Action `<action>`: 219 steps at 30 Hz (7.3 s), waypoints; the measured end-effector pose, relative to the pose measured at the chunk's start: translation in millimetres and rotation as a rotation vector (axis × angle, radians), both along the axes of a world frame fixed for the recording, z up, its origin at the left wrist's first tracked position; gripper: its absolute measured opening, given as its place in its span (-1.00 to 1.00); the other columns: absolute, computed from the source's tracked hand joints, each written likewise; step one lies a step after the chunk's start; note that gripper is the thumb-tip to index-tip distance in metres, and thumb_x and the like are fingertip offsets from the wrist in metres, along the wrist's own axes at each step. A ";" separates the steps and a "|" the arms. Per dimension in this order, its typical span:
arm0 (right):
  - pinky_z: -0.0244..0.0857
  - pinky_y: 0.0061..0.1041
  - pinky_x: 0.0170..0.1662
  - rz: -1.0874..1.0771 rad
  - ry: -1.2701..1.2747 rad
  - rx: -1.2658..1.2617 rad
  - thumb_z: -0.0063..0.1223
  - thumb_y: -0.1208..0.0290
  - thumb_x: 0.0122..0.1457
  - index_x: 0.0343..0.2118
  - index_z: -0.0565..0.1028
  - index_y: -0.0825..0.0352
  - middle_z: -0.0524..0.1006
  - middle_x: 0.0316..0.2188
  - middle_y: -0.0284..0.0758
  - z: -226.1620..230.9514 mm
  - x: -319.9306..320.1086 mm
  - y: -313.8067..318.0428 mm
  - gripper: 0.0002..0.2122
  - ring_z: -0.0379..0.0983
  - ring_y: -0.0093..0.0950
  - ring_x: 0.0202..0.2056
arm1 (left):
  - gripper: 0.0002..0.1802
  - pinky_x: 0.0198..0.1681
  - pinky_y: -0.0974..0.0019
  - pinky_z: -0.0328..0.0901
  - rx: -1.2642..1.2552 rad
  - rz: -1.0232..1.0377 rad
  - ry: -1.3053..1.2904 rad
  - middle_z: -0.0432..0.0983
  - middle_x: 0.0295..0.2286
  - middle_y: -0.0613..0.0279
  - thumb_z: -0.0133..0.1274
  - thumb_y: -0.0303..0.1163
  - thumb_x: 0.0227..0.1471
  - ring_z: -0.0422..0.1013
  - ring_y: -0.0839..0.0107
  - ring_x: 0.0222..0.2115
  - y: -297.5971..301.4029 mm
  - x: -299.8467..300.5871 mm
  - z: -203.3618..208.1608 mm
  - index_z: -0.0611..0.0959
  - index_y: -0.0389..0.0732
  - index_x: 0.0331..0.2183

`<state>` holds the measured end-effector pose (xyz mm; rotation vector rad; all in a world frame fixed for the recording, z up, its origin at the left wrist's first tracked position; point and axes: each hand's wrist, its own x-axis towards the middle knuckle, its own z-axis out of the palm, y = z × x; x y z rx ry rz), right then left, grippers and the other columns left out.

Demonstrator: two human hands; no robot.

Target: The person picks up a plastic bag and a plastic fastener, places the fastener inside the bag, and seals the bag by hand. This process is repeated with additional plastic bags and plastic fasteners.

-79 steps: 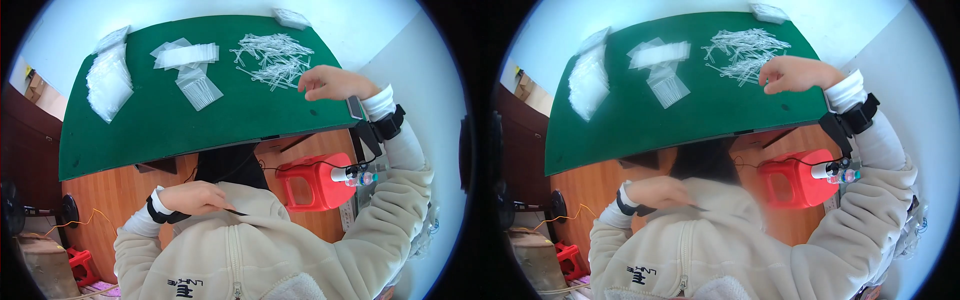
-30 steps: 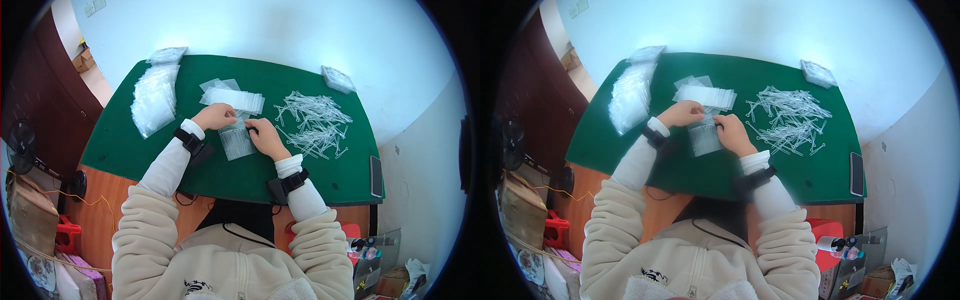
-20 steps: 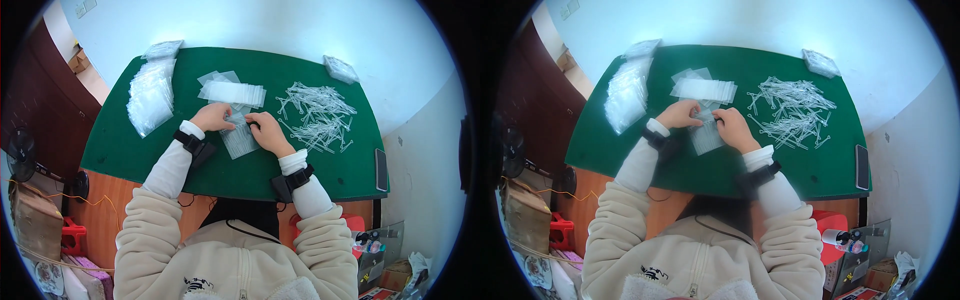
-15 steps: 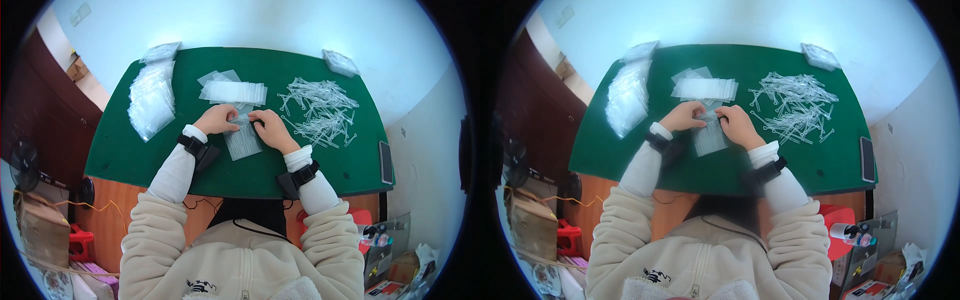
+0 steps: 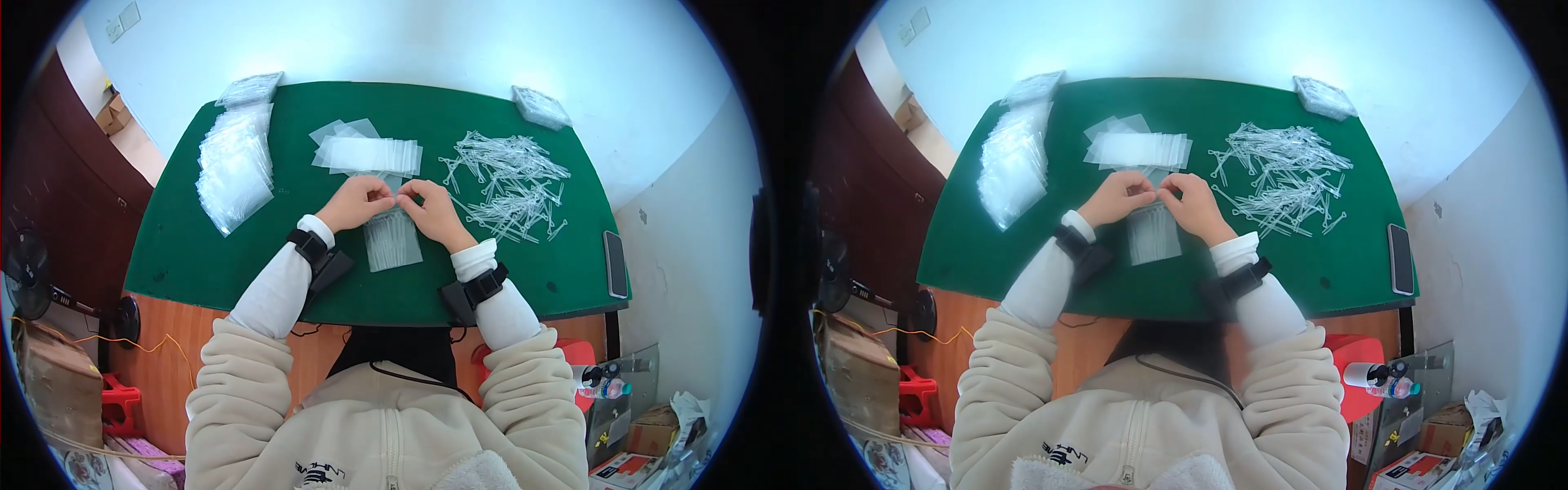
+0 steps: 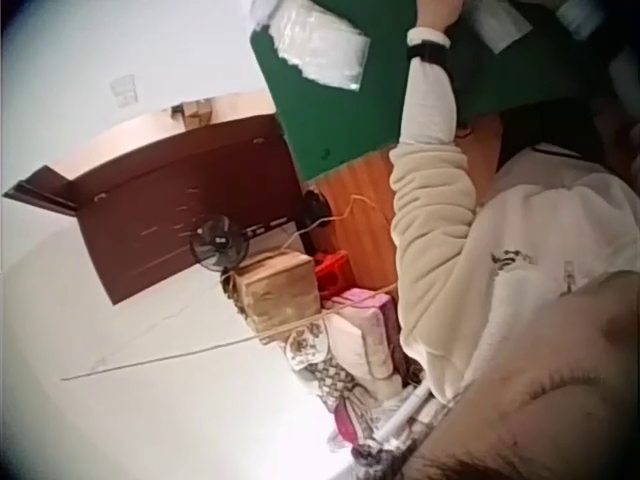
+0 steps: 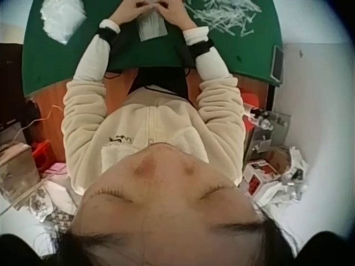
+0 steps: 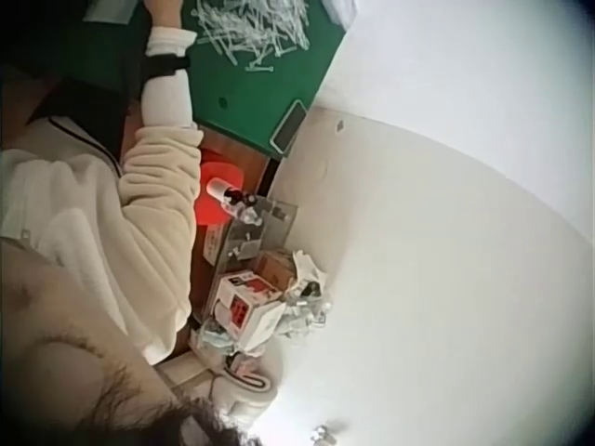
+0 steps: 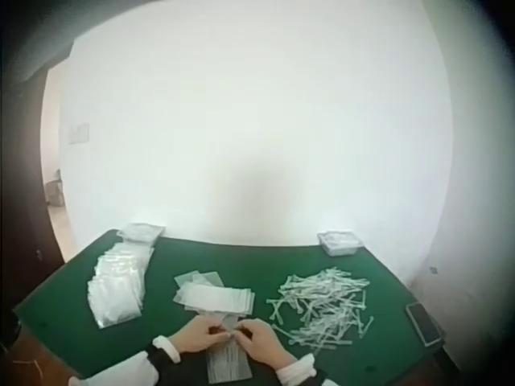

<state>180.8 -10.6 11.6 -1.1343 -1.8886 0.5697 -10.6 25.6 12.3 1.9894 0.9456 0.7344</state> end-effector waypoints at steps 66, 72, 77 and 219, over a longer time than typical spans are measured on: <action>0.24 -0.56 -0.38 -0.110 0.066 0.025 0.03 0.47 0.06 -0.47 0.45 0.38 0.45 -0.55 -0.35 -4.1 -7.2 20.8 -0.91 0.38 -0.52 -0.46 | -0.83 -0.38 0.45 0.27 0.007 0.078 -0.283 0.44 -0.55 0.30 0.04 -0.45 -0.03 0.35 0.51 -0.49 3.7 -32.4 -2.3 0.59 -0.27 -0.33; 0.24 -0.67 -0.34 0.298 0.803 -0.490 -0.10 0.44 0.18 -0.31 0.41 0.33 0.43 -0.48 -0.45 -8.4 -9.3 12.5 -0.90 0.35 -0.66 -0.44 | -0.75 -0.25 0.43 0.25 -0.082 0.019 -0.571 0.43 -0.40 0.27 0.03 -0.50 -0.06 0.35 0.47 -0.35 -3.0 -38.1 12.6 0.56 -0.25 -0.23; 0.24 -0.67 -0.40 0.297 0.878 -0.585 -0.08 0.42 0.18 -0.25 0.40 0.33 0.42 -0.44 -0.45 -10.2 -2.4 -1.4 -0.87 0.31 -0.68 -0.47 | -0.65 -0.18 0.37 0.24 0.285 -0.212 -0.310 0.35 -0.24 0.19 -0.01 -0.58 -0.10 0.30 0.31 -0.22 -18.0 -9.0 13.7 0.54 -0.16 -0.18; 0.18 -0.70 -0.49 0.336 0.776 -0.633 -0.07 0.40 0.17 -0.46 0.40 0.30 0.38 -0.59 -0.51 30.8 7.7 -8.4 -0.88 0.29 -0.71 -0.57 | -0.81 -0.30 0.36 0.24 0.345 0.106 -0.252 0.42 -0.35 0.19 0.02 -0.50 -0.09 0.34 0.32 -0.34 -28.8 -13.3 40.0 0.59 -0.19 -0.32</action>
